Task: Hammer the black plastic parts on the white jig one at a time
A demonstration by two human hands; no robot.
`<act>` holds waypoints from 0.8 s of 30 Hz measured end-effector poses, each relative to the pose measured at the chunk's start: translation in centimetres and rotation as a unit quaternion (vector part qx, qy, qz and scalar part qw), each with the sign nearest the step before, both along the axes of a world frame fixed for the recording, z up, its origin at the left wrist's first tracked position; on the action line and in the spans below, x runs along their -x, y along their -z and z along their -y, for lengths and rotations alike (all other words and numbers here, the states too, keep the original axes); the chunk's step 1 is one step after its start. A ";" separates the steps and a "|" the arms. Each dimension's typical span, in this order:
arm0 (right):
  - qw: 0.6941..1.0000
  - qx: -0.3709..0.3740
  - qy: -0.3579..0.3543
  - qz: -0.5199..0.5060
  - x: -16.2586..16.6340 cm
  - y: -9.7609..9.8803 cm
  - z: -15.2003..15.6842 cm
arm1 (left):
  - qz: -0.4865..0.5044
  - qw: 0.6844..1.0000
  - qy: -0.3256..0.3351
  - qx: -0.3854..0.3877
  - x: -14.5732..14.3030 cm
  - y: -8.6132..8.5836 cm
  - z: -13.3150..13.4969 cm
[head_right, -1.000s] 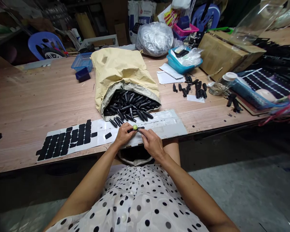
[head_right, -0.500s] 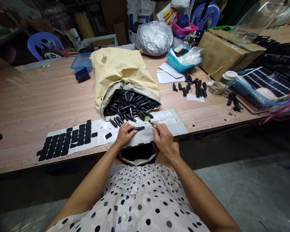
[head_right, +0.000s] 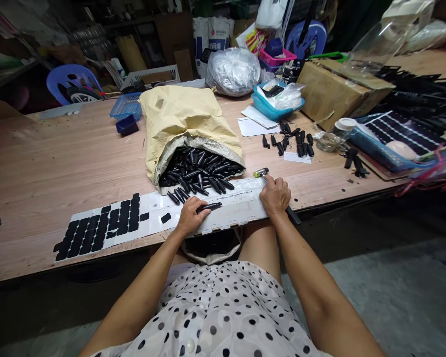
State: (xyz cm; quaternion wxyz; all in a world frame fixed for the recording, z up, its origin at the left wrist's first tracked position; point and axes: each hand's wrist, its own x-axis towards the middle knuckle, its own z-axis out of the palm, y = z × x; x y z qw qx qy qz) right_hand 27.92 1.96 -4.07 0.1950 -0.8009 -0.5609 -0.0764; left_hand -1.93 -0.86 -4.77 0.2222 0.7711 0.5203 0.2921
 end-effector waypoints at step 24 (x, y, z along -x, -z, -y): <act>1.000 -0.003 -0.013 0.007 0.1 0.4 -0.1 | -0.106 0.983 0.139 -0.065 -0.3 -0.4 7.4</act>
